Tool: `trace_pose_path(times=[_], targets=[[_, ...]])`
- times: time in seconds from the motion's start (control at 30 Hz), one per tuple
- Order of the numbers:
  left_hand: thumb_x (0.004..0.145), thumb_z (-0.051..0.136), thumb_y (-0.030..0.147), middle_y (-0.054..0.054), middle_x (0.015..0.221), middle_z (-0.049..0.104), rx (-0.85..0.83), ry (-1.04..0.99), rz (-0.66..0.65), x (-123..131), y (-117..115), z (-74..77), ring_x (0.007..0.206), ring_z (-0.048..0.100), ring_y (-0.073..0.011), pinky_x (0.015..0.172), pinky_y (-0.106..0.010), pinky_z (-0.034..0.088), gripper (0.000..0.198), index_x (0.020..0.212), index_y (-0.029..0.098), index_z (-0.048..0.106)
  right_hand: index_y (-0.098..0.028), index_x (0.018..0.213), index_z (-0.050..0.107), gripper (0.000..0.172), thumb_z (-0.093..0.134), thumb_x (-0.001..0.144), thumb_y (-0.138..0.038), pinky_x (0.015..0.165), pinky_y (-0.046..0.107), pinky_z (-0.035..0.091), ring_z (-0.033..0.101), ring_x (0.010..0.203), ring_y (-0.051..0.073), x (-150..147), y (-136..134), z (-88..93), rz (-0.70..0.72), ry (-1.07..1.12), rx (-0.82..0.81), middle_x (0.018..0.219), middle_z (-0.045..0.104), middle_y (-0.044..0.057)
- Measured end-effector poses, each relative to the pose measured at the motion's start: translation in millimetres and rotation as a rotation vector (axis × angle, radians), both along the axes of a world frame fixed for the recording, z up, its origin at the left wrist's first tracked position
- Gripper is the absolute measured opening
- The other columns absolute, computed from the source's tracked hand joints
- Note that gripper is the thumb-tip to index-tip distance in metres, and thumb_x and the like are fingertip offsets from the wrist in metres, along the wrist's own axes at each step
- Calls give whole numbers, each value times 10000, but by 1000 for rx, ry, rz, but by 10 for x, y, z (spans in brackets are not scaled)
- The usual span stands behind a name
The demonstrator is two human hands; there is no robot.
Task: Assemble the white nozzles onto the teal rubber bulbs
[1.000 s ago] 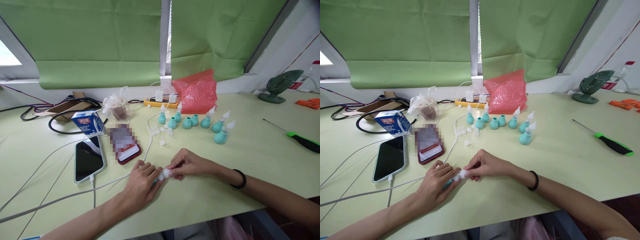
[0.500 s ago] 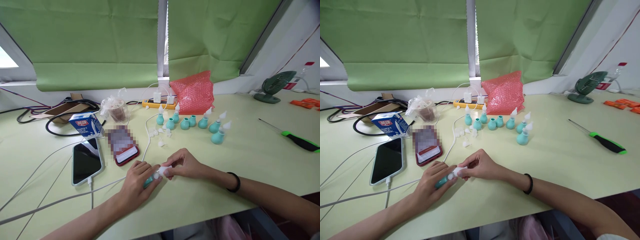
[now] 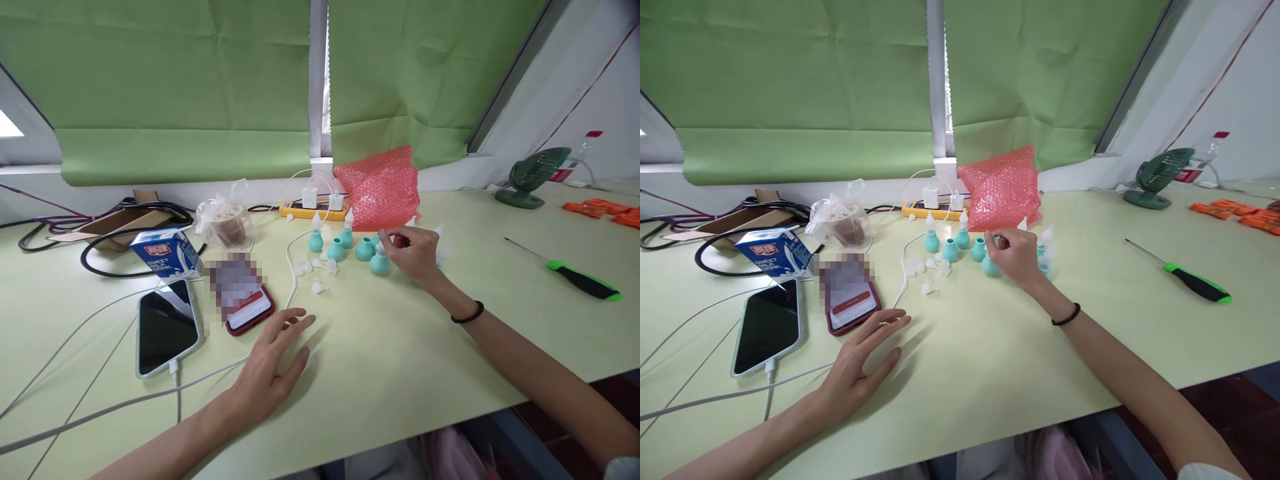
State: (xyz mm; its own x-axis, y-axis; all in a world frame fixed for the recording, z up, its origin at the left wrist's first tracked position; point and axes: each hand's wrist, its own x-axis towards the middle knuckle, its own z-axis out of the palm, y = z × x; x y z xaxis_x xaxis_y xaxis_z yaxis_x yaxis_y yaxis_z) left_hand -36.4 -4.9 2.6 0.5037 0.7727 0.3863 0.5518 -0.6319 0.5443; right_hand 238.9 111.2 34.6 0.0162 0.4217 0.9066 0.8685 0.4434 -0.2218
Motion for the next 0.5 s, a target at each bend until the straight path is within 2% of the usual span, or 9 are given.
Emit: trace_pose_path(times=[0.17,0.23,0.33,0.4,0.5], targets=[[797,403,139,-92,1148,429,9,15,-9,-5,-15,8,993,479,-192,834,-347,434,371,1158,217,436,-153,545,562,189,534,673,-289,454,209,352,350,360,66,93,107,-46,-50,11,-93,385,371,-62],[796,401,139,-93,1132,444,12,21,-6,-1,-17,17,982,487,-194,819,-345,445,354,1137,216,453,-149,649,585,149,548,669,-292,455,209,356,343,367,68,91,99,-35,-55,22,-69,404,353,-71],[791,404,141,-99,1118,458,17,33,-11,8,-14,25,975,494,-200,813,-353,452,335,1111,209,474,-154,770,582,177,564,672,-300,455,216,350,358,399,80,51,32,-26,-71,-9,46,447,365,-65],[788,408,140,-105,1115,458,16,38,-20,12,-10,23,976,495,-201,818,-357,450,330,1105,200,479,-169,779,574,153,557,691,-293,458,220,352,391,424,89,-26,-57,-54,-25,-74,86,477,412,-44],[786,408,134,-105,1108,456,5,44,-34,13,-7,14,969,494,-196,820,-354,447,324,1094,196,487,-188,842,568,139,524,735,-265,528,239,406,504,563,126,-259,-248,-164,181,-216,5,645,545,31]])
